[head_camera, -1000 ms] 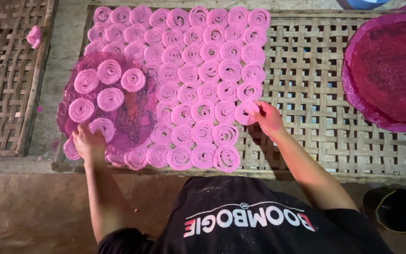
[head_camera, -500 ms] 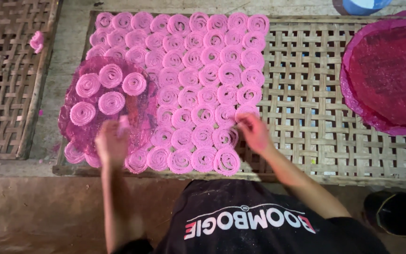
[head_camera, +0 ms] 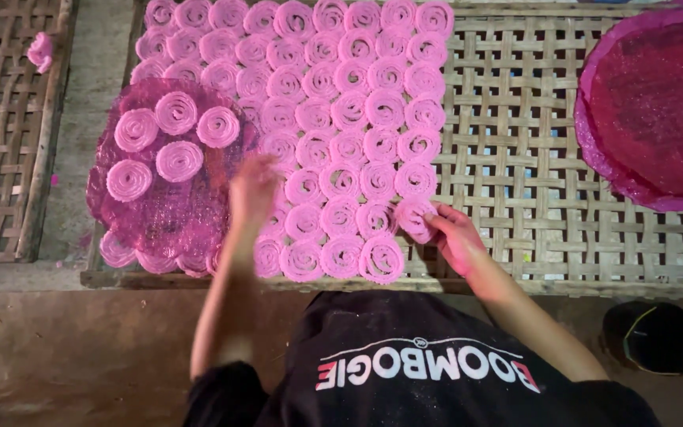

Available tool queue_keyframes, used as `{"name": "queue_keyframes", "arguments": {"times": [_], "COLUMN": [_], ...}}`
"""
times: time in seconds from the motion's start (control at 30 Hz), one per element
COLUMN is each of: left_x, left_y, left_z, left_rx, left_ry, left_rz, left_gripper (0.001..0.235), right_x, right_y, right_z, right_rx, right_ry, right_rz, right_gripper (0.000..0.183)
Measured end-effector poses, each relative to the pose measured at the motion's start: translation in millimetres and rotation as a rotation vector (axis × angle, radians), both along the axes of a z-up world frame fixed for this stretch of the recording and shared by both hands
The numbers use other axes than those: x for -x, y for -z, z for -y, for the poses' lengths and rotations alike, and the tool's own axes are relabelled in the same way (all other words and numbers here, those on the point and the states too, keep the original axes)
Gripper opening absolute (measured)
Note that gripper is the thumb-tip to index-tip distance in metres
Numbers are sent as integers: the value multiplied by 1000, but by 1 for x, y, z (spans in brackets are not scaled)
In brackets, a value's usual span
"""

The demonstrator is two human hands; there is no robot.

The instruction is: The person arranges pink rolled fabric roses onto a glittery pink circular base and a rectangular woven tray. They pick up individual roses and place them in neat rows, filling the surfaces to create a decorative floral display.

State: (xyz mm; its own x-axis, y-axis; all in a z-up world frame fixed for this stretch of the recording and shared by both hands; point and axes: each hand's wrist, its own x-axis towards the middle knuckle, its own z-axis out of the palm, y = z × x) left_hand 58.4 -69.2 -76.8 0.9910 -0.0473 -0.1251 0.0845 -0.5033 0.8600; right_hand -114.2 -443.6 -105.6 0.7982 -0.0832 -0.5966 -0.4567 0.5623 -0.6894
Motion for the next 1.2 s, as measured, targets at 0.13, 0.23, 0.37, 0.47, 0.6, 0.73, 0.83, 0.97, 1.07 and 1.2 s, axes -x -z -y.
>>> {"name": "queue_keyframes", "arguments": {"times": [0.13,0.23,0.37,0.47,0.6,0.73,0.83,0.97,1.07,1.2], "left_x": [-75,-106,-119,-126,-137,-142,-132,-95,-35,50], "left_y": [28,45,59,61,54,43,21,-31,-74,-110], "left_z": [-66,-94,-107,-104,-106,-93,-73,-12,48,102], "left_rx": [-608,-738,-700,-676,-761,-867,-411,-190,-3,177], "left_ry": [-68,-248,-206,-189,-108,-87,-93,16,222,685], "left_rz": [293,355,130,86,-96,-52,112,157,116,180], "left_gripper": [36,58,43,40,36,25,30,37,44,66], "right_x": [2,3,1,4,4,5,-4,-38,-59,-53], "right_y": [11,-4,-39,-64,-81,-81,-78,-75,-72,-71], "right_z": [-6,-15,-28,-34,-41,-40,-44,-58,-65,-45], "right_rx": [587,976,1298,1501,1603,1454,1298,700,-52,-335], "right_ry": [-175,-236,-307,-272,-179,-128,-146,-246,-176,-23], "right_rz": [265,366,354,449,498,546,568,446,262,75], "right_gripper": [32,37,47,53,52,45,42,40,43,47]}}
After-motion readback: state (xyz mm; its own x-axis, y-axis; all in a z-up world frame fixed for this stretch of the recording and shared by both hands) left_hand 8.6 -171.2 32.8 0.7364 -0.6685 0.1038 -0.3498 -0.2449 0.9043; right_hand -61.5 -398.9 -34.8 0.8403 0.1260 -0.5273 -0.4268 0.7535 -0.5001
